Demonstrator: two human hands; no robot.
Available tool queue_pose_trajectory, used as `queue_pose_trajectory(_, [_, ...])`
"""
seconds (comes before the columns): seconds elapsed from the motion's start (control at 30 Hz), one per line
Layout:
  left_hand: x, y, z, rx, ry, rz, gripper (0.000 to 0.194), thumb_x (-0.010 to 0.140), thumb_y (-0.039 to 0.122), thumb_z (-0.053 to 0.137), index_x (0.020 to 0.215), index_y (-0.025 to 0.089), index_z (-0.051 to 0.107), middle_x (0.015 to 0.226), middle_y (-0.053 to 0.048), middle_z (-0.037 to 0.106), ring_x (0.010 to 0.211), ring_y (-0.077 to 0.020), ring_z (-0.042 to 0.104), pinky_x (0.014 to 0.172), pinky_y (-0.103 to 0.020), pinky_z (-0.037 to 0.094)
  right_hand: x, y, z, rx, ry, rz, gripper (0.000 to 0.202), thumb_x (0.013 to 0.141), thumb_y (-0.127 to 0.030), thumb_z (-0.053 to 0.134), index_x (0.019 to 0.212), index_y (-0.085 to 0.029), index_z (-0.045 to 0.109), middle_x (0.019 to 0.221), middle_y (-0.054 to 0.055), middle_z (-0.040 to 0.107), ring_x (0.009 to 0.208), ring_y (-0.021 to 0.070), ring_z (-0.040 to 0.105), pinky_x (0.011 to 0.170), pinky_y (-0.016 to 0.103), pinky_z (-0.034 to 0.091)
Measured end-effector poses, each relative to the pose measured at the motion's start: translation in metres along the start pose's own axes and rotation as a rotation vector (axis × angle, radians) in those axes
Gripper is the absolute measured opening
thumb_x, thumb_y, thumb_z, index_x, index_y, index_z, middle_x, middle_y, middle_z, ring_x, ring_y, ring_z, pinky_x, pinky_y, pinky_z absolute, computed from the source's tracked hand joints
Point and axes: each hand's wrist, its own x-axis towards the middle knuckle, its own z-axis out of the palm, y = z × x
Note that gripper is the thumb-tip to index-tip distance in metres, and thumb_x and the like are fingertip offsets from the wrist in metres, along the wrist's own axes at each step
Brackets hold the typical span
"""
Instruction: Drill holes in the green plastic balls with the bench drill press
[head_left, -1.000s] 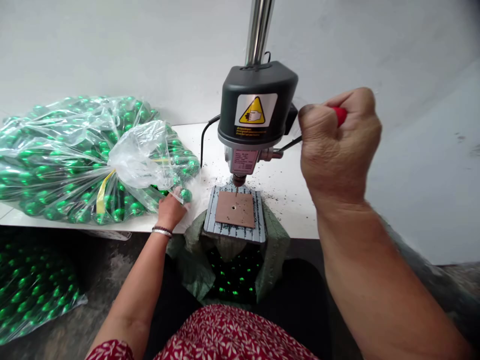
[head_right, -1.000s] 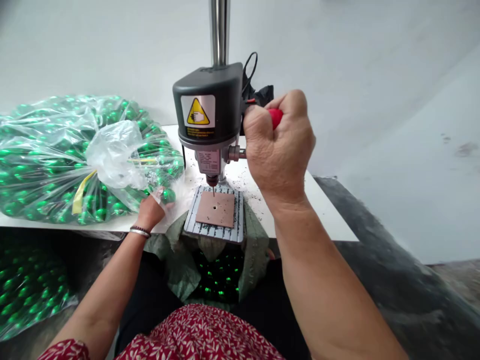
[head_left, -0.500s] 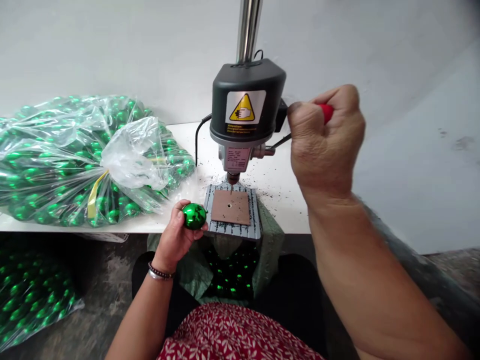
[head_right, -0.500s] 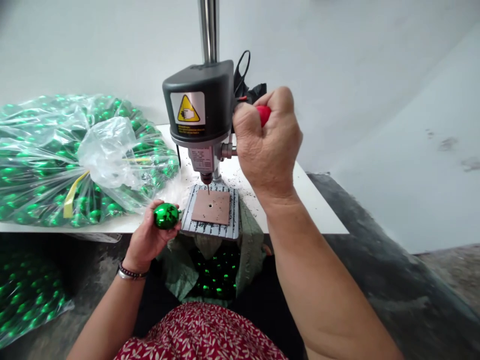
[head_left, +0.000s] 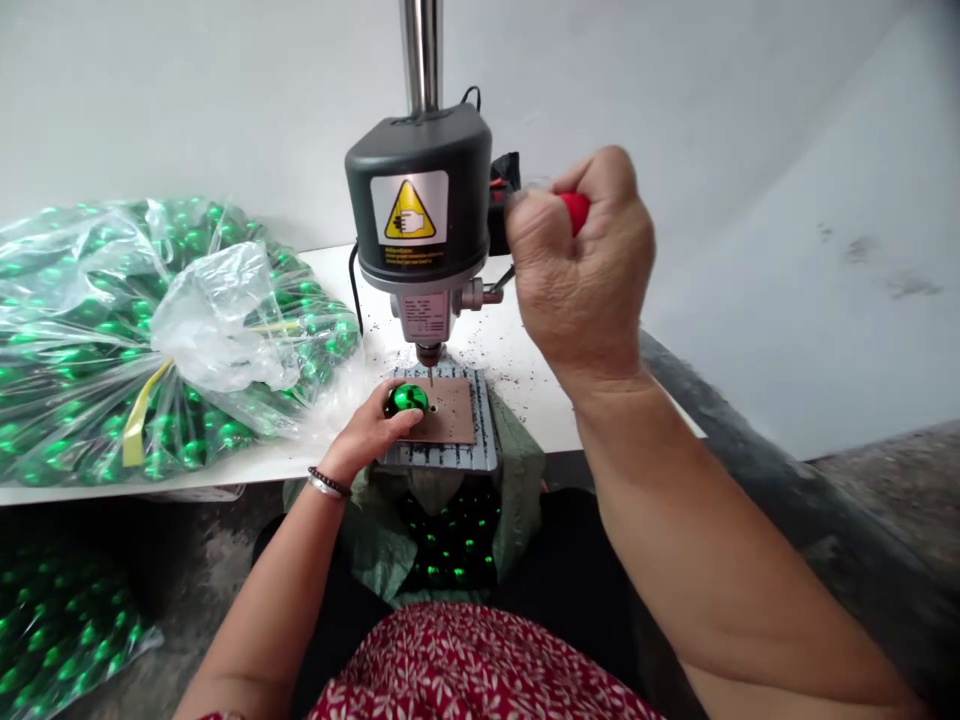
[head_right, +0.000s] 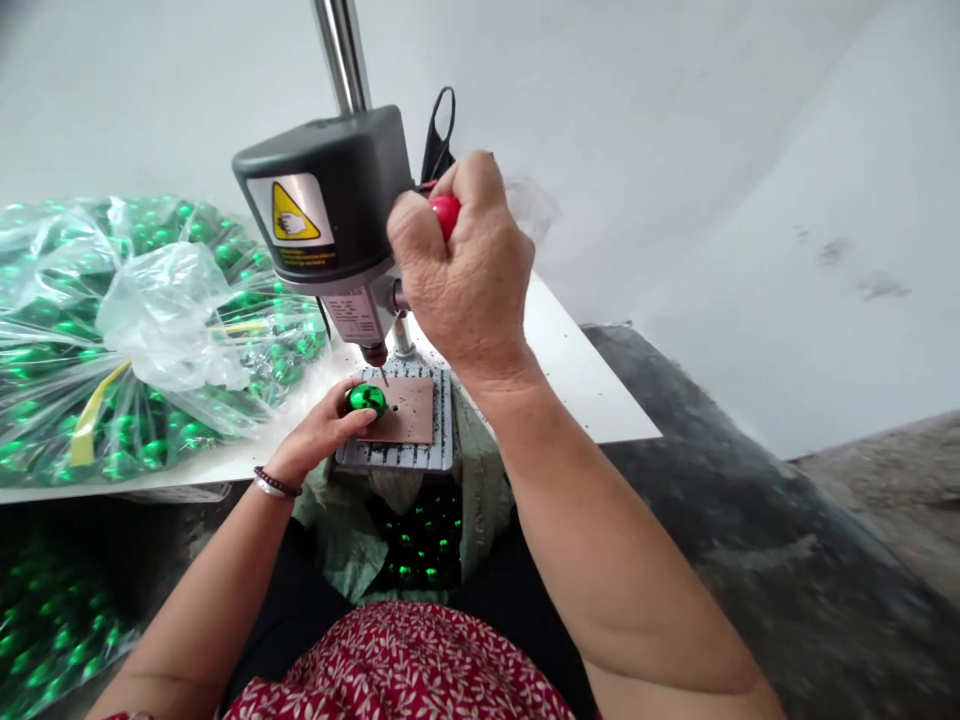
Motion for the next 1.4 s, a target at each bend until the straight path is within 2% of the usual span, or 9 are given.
queue_pose_trajectory(0.1, [0.011, -0.001, 0.002, 0.045, -0.038, -0.052, 0.061, 0.078, 0.04, 0.067, 0.133, 0.017, 0.052, 0.104, -0.006, 0.067, 0.072, -0.014, 0.061, 0.069, -0.031, 0.053, 0.001, -0.001, -0.001, -0.022, -0.011, 0.006, 0.026, 0.088, -0.023, 0.053, 0.072, -0.02, 0.033, 0.064, -0.007, 0.034, 0.059, 0.0008, 0.031, 0.064, 0.02, 0.031])
queue_pose_trajectory(0.3, [0.017, -0.001, 0.003, 0.231, -0.011, 0.049, 0.06, 0.075, 0.038, 0.072, 0.131, 0.021, 0.059, 0.116, -0.006, 0.07, 0.104, -0.0226, 0.064, 0.095, -0.038, 0.051, -0.001, 0.001, -0.002, -0.055, -0.01, -0.008, 0.024, 0.089, -0.028, 0.047, 0.072, -0.02, 0.032, 0.066, -0.006, 0.031, 0.06, 0.0007, 0.027, 0.067, 0.019, 0.029])
queue_pose_trajectory(0.47, [0.018, 0.005, 0.005, 0.32, -0.023, 0.063, 0.062, 0.075, 0.036, 0.071, 0.134, 0.021, 0.059, 0.113, -0.005, 0.072, 0.102, -0.0225, 0.066, 0.094, -0.036, 0.052, -0.001, 0.002, -0.002, -0.027, -0.016, -0.014, 0.024, 0.089, -0.029, 0.049, 0.074, -0.02, 0.033, 0.066, -0.006, 0.031, 0.059, 0.0004, 0.026, 0.066, 0.018, 0.031])
queue_pose_trajectory(0.6, [0.025, 0.011, 0.006, 0.415, -0.049, 0.096, 0.058, 0.071, 0.032, 0.073, 0.127, 0.02, 0.065, 0.109, -0.005, 0.073, 0.1, -0.0229, 0.067, 0.095, -0.036, 0.051, 0.0, 0.001, -0.003, -0.039, -0.042, 0.004, 0.026, 0.091, -0.03, 0.049, 0.075, -0.02, 0.032, 0.068, -0.005, 0.03, 0.061, 0.0008, 0.028, 0.066, 0.018, 0.032])
queue_pose_trajectory(0.83, [0.035, 0.016, 0.009, 0.522, -0.072, 0.185, 0.053, 0.066, 0.03, 0.076, 0.118, 0.02, 0.07, 0.103, -0.006, 0.071, 0.099, -0.0245, 0.065, 0.093, -0.036, 0.052, 0.0, -0.001, -0.003, -0.059, -0.02, 0.034, 0.034, 0.087, -0.026, 0.061, 0.072, -0.022, 0.031, 0.066, -0.003, 0.033, 0.063, 0.0072, 0.028, 0.064, 0.024, 0.035])
queue_pose_trajectory(1.0, [0.034, 0.015, 0.013, 0.392, -0.088, 0.12, 0.052, 0.066, 0.032, 0.075, 0.116, 0.019, 0.069, 0.1, -0.003, 0.071, 0.092, -0.0214, 0.064, 0.088, -0.034, 0.052, 0.001, -0.001, -0.003, -0.005, -0.012, 0.032, 0.032, 0.087, -0.023, 0.061, 0.072, -0.021, 0.033, 0.064, -0.005, 0.032, 0.06, 0.0049, 0.028, 0.063, 0.022, 0.035])
queue_pose_trajectory(1.13, [0.033, 0.012, 0.015, 0.308, -0.075, 0.127, 0.047, 0.063, 0.03, 0.076, 0.108, 0.018, 0.069, 0.093, 0.0, 0.07, 0.087, -0.0191, 0.063, 0.084, -0.031, 0.051, -0.001, -0.002, -0.002, 0.079, -0.018, 0.052, 0.027, 0.087, -0.022, 0.058, 0.073, -0.019, 0.035, 0.065, -0.006, 0.031, 0.057, 0.0, 0.029, 0.058, 0.016, 0.034])
queue_pose_trajectory(1.23, [0.034, 0.009, 0.017, 0.255, -0.069, 0.11, 0.043, 0.063, 0.03, 0.075, 0.104, 0.018, 0.069, 0.089, 0.001, 0.069, 0.084, -0.0182, 0.062, 0.08, -0.029, 0.051, -0.005, 0.0, -0.002, 0.082, -0.005, 0.023, 0.024, 0.087, -0.022, 0.056, 0.074, -0.017, 0.037, 0.066, -0.007, 0.032, 0.058, -0.0031, 0.032, 0.061, 0.013, 0.033])
queue_pose_trajectory(1.4, [0.036, 0.005, 0.019, 0.248, -0.041, 0.091, 0.046, 0.063, 0.033, 0.075, 0.105, 0.018, 0.068, 0.091, 0.0, 0.068, 0.086, -0.0186, 0.061, 0.08, -0.03, 0.049, -0.012, 0.009, -0.003, 0.083, 0.018, -0.058, 0.026, 0.089, -0.032, 0.056, 0.078, -0.017, 0.039, 0.068, -0.007, 0.033, 0.06, -0.0035, 0.032, 0.061, 0.013, 0.031])
